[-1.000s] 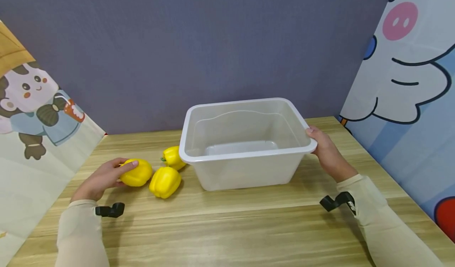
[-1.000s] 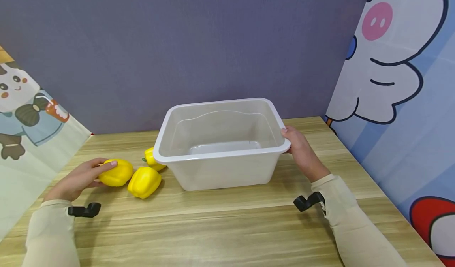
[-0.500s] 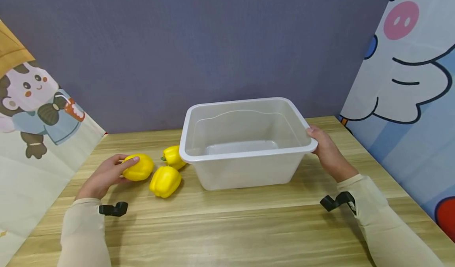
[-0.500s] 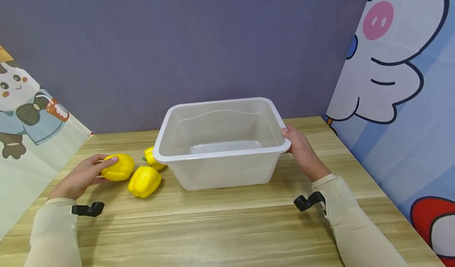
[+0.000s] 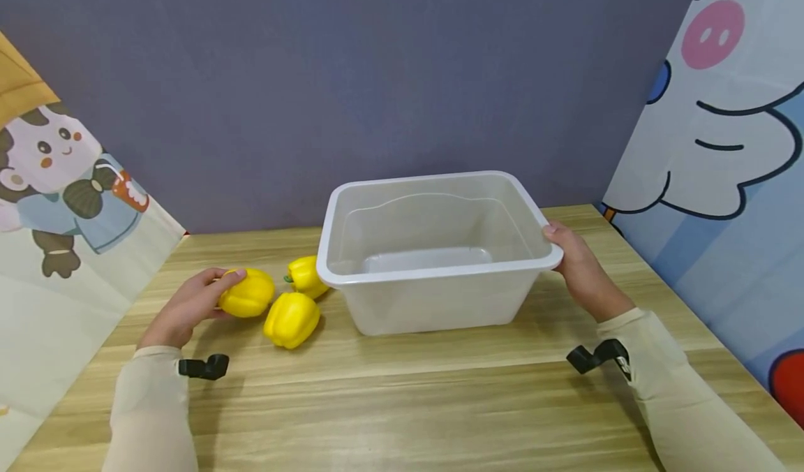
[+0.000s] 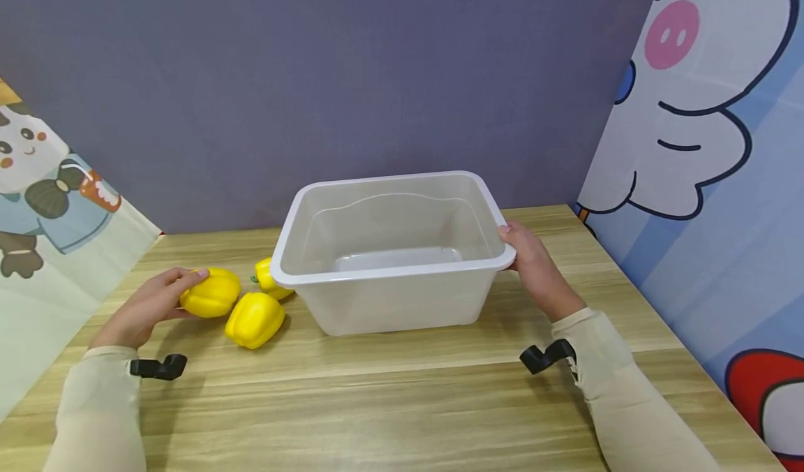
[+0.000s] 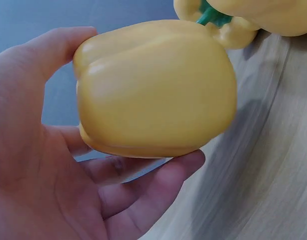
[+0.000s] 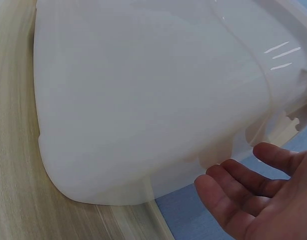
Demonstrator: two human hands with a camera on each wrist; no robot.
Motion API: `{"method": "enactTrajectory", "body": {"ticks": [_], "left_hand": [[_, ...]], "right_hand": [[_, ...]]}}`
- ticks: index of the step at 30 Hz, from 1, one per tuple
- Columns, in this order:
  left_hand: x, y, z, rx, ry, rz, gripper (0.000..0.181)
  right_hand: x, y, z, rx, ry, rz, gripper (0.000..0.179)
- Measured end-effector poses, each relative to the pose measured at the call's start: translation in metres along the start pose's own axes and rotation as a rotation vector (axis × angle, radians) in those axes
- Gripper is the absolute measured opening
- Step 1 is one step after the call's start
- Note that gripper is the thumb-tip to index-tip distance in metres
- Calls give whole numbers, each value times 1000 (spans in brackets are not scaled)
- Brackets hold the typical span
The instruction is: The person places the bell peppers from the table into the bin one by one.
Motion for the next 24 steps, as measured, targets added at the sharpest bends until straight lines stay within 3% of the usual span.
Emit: {"method": "enactTrajectory", "body": {"ticks": [9,16,24], "left_hand": [[1,1,4,73,-35,-10,105],[1,2,5,82,-54,-30,103],[3,3,5,55,-172,-206,97]], "right_hand": [[0,0,0,8,22,-7,36],[0,0,-1,18,-29,18,48],[0,-1,-1,4,-40,24,53]]}}
Point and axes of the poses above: each hand's wrist, its own y-axis towards the middle knuckle, its own x-axis out of the back of the hand, z = x × y, the point moved 4 cm from there along y, towards the middle knuckle, and after that the axes turned 6 degrees about z, right-handed, at the moved point
